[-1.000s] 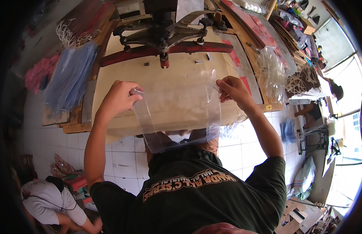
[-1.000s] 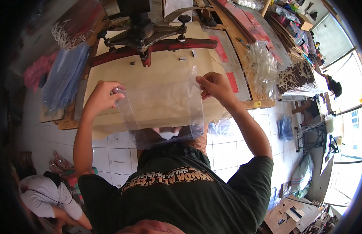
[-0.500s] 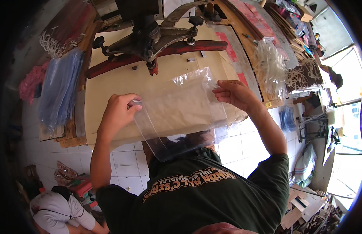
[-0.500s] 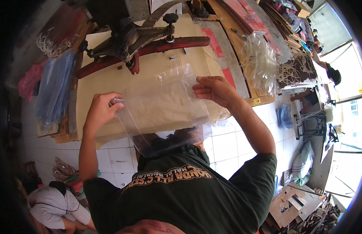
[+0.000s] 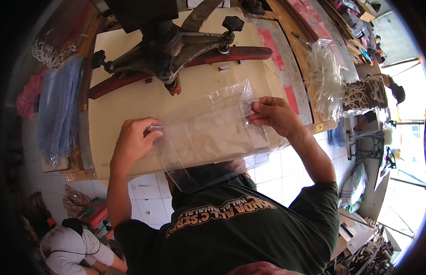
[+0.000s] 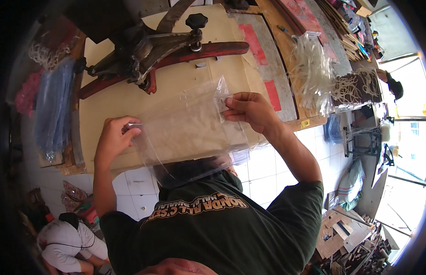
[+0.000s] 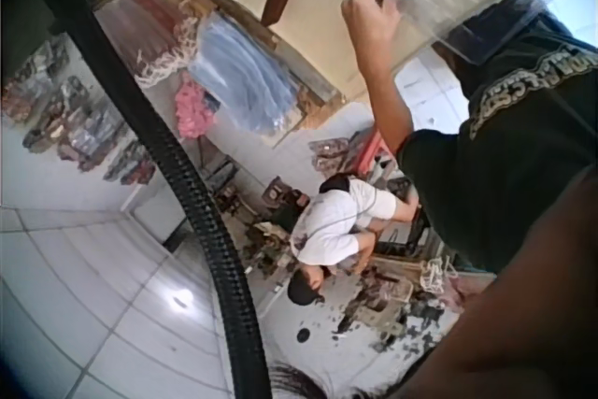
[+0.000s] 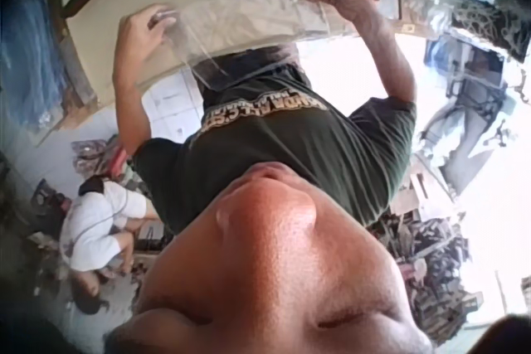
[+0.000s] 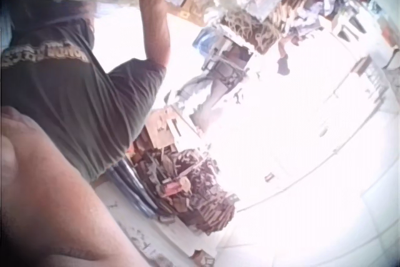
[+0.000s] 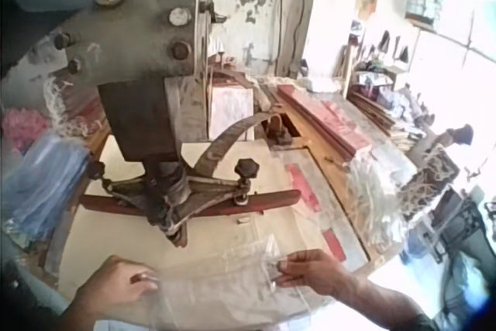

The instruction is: The person places a plastic sheet onto a work surface, aligns it under a machine, and folds or smooths the plastic by hand.

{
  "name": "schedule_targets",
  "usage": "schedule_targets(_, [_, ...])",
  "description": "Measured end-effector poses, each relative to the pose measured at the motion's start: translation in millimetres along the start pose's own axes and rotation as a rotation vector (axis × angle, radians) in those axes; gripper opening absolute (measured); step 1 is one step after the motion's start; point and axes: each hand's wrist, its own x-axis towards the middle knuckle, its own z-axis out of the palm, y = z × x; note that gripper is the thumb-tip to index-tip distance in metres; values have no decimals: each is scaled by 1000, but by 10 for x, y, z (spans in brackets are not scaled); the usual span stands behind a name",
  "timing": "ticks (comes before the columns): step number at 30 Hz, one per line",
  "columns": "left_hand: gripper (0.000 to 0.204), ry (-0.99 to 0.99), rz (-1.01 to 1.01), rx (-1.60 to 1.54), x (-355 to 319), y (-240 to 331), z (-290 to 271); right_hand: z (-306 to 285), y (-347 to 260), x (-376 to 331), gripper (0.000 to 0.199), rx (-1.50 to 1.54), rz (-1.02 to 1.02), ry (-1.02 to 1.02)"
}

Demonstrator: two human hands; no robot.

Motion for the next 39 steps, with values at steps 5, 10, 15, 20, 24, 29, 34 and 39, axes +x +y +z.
schedule_targets(5, [24,-31,-45,-67,48,-72,20,-47,71,1,16,15,-59,-2])
schedule_targets(10, [24,-57,-58,-26,66,-69,-17,71,85,-31,20,-142,-159,140])
schedule_targets(15, [32,1,173,292,11,-6,-38,146,113,-92,24,-44,-247,162])
schedule_targets(20, [51,275,259,683,-128,473,116,364,85,-324,25,-177,-401,248])
schedule_targets(24, [53,249,606,163,48,826,477,527,210,-432,24,-109,-508,294])
schedule_targets(29, [46,238,724,-46,317,1071,884,675,352,-534,20,51,-628,268])
schedule_targets(34, [40,228,667,-181,330,1098,1055,732,395,-585,26,182,-767,289])
schedule_targets(39, [35,260,651,-218,328,1113,1101,707,414,-528,24,239,-831,211])
